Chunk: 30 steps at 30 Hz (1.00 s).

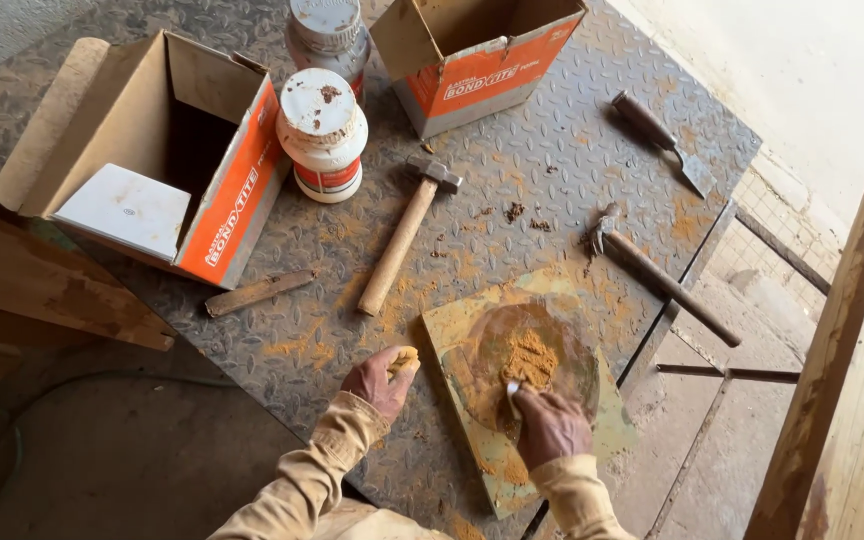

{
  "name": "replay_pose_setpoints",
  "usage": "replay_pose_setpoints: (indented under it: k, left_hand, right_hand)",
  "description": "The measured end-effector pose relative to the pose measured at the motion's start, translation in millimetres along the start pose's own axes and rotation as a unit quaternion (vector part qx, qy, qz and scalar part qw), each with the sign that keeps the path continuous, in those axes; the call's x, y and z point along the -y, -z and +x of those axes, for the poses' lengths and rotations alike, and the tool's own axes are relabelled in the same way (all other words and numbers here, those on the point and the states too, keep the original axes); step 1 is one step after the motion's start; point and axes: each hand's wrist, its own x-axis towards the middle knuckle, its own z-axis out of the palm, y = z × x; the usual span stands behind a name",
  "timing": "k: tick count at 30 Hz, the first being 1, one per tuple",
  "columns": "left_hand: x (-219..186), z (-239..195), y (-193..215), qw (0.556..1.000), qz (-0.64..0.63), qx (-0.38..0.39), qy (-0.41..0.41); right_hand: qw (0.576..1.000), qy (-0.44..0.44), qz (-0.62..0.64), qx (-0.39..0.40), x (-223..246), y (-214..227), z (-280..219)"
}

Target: The person mixes wood filler powder with liquid on a flat board using a small scraper, then spreads the mixed paste by hand onto holes and damaged spots on a long wooden plank resting on trestles, smoothing the filler over the defects.

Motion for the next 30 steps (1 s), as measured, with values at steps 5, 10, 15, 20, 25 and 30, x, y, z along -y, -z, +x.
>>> replay_pose_setpoints:
  k: [5, 10, 15, 20, 25, 30]
  left_hand:
    - [0.7, 5.4, -4.2, 1.000, -0.012, 0.007, -0.003]
    - [5.4, -2.4, -5.2, 0.997, 0.023, 0.053, 0.056]
    - [15.5, 3.5, -5.2, 1.000, -0.013, 0.017, 0.021]
    - [16.8, 12.8, -8.0, 1.000, -0.001, 0.010, 0.000]
    - [1.4, 4.4, -4.0, 1.000, -0.010, 0.015, 0.002]
    - [14.4, 12.1, -15.3, 0.999, -0.041, -0.013, -0.026]
  right_hand:
    - [0.915, -0.182, 0.055, 0.356, 23.0, 120.3, 68.8]
    - [0.951, -0.155, 0.121, 0.239, -5.5, 85.8, 73.2]
    - [0.925, -0.151, 0.074, 0.341, 16.6, 92.1, 57.7]
    - [0.896, -0.209, 0.090, 0.380, 7.1, 129.6, 89.7]
    - [0.987, -0.071, 0.057, 0.131, -17.3, 25.6, 43.2]
    - [0.997, -0.009, -0.029, 0.068, -7.0, -4.5, -2.5]
